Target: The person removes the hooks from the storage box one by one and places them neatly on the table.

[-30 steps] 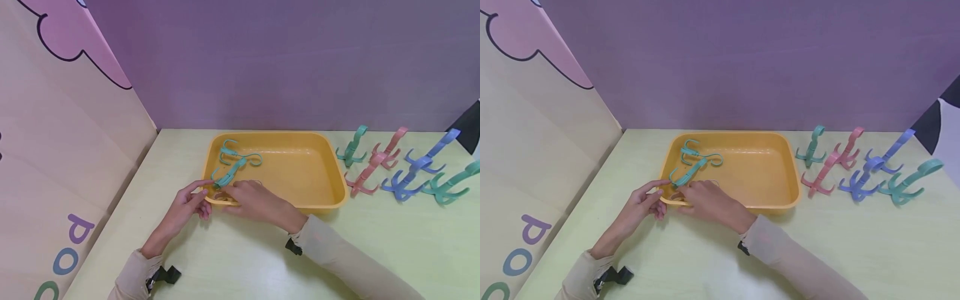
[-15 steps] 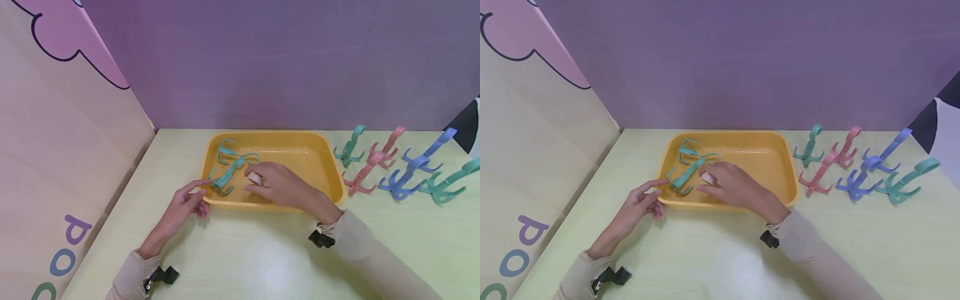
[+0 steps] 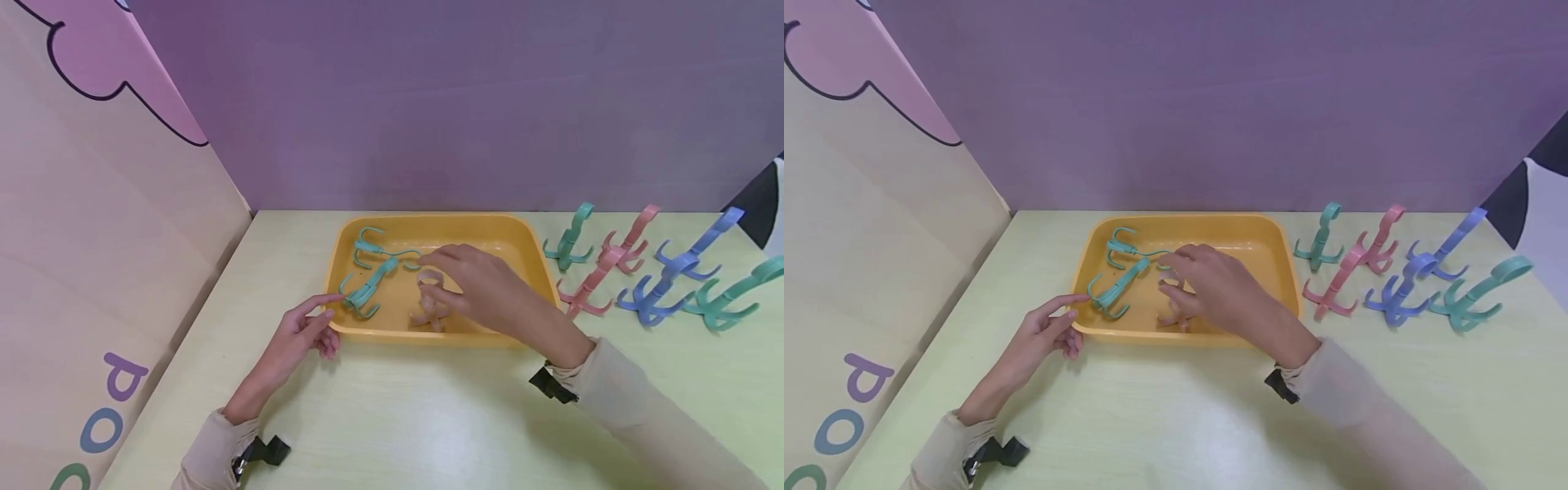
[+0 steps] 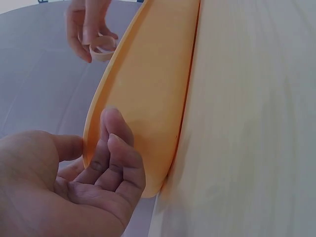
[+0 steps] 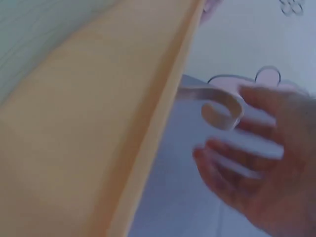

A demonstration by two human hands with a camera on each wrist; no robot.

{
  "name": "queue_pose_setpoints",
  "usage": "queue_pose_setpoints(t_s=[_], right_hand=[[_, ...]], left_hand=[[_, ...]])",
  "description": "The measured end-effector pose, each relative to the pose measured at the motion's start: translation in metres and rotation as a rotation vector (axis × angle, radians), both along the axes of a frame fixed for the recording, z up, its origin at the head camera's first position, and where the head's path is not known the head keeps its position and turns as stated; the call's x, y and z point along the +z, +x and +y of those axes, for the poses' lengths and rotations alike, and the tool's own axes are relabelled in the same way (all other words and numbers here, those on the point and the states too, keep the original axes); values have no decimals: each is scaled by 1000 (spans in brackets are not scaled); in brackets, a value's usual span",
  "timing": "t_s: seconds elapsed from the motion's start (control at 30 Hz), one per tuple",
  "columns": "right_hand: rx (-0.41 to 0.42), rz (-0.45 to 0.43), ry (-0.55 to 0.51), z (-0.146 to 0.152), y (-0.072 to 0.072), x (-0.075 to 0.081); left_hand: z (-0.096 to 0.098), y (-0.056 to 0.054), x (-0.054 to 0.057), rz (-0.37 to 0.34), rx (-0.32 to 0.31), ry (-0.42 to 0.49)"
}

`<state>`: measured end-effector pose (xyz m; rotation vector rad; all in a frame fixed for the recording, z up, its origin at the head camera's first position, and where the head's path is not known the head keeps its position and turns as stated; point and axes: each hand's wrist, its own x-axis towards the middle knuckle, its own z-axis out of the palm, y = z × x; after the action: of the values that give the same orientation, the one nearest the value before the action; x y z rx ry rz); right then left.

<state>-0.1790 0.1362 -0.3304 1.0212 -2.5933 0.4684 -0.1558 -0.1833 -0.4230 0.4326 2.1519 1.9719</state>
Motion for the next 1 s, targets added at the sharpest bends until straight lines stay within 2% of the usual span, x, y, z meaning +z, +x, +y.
queue_pose_setpoints(t_s=[0.1, 0.17, 0.2, 0.3, 0.47, 0.67, 0.77, 1.0], right_hand=[[-108, 251, 47, -11, 8, -3], [-183, 339, 79, -18, 12, -6], [-210, 354, 95, -21, 13, -7], [-263, 311, 126, -28, 13, -9], [-287, 159, 91, -29, 14, -7], [-234, 16, -32, -22, 12, -5], [-180, 13, -103, -18, 12, -5], [-52, 109, -212, -9, 14, -4]], left_hand=[[-2, 0, 0, 6, 1, -3], [-2, 0, -1, 8, 5, -4], [-2, 0, -1, 8, 7, -4], [-1, 1, -1, 6, 9, -4], [0, 1, -1, 13, 5, -9], [1, 1, 0, 11, 8, -8], [1, 1, 1, 6, 6, -4], [1, 2, 0, 2, 2, -6]])
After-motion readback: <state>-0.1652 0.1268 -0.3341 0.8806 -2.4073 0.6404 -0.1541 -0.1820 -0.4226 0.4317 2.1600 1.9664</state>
